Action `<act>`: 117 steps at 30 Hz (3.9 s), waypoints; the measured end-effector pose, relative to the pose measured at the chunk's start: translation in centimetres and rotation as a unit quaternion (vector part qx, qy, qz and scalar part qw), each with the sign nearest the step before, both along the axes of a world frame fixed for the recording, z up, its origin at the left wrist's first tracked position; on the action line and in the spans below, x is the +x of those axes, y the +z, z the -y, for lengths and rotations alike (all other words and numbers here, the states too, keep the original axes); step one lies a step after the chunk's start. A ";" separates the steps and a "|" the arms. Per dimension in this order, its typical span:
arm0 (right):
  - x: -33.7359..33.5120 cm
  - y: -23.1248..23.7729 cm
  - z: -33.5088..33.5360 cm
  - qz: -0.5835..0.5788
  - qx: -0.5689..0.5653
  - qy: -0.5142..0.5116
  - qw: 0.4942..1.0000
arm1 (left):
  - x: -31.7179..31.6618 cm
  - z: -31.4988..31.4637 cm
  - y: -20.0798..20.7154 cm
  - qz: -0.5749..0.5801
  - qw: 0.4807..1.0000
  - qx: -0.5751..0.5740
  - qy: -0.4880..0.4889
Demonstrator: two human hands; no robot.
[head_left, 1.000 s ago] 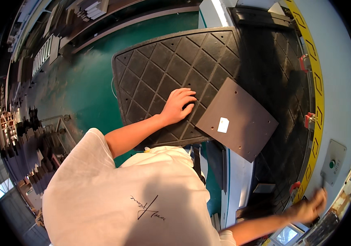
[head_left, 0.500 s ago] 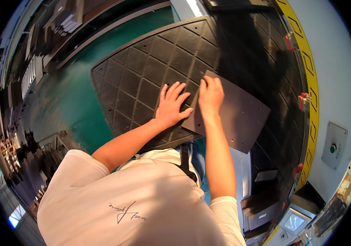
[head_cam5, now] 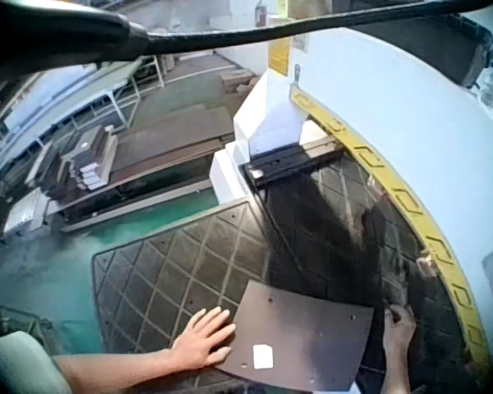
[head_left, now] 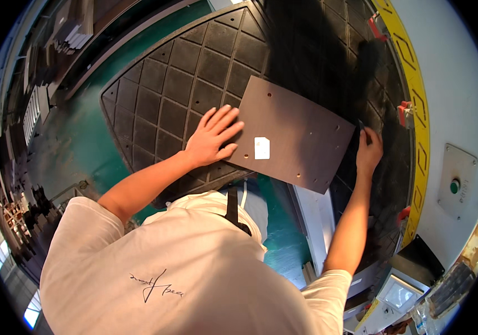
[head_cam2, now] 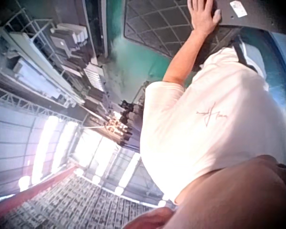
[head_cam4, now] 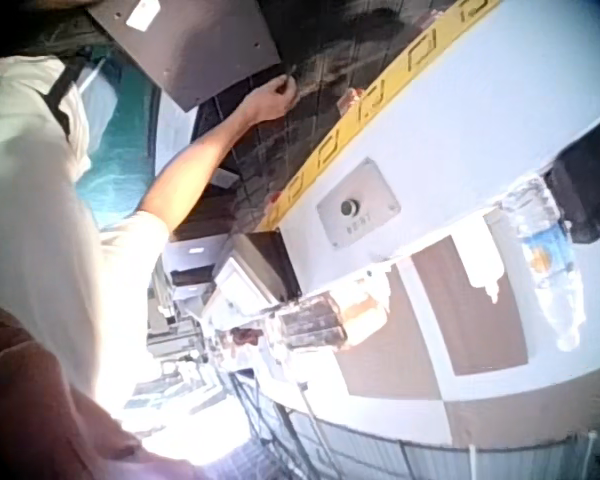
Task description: The person repeatedly scans rectangular brown panels using a yellow handheld scanner. They pick up a panel, scan its surface, place it into a machine slot, and then retrieve it to repeat the process. The person also stacks the panels on a nearby table.
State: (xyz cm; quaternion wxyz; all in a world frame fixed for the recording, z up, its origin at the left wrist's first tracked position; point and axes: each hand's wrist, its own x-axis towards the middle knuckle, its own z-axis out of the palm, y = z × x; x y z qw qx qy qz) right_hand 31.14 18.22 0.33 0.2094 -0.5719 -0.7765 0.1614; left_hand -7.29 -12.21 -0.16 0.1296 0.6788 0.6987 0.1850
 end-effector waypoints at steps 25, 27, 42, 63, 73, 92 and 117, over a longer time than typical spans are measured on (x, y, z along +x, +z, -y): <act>3.1 -0.3 15.6 0.014 -0.002 -0.088 0.996 | 1.9 -2.5 -1.2 -0.001 0.998 0.057 -0.013; 0.3 -1.3 17.6 0.012 0.029 -0.121 0.992 | 0.5 -3.2 -1.1 0.041 0.995 0.085 -0.042; -21.1 0.7 16.6 -0.101 -0.063 0.088 0.989 | -8.1 -7.7 1.7 0.362 0.901 0.070 0.226; -15.2 2.0 25.9 -0.098 -0.070 0.114 0.986 | 2.5 -7.4 4.2 0.291 0.930 0.151 0.167; 12.5 0.0 12.8 0.082 0.014 -0.280 0.956 | 14.5 -6.9 -0.2 -0.059 0.983 0.021 -0.171; -3.8 0.4 11.3 -0.322 -0.035 -0.216 0.921 | -2.6 -21.3 11.4 0.124 0.989 -0.080 -0.023; -27.3 -4.8 5.3 -0.072 0.024 0.122 0.990 | 0.1 5.6 1.0 0.138 0.973 -0.010 0.183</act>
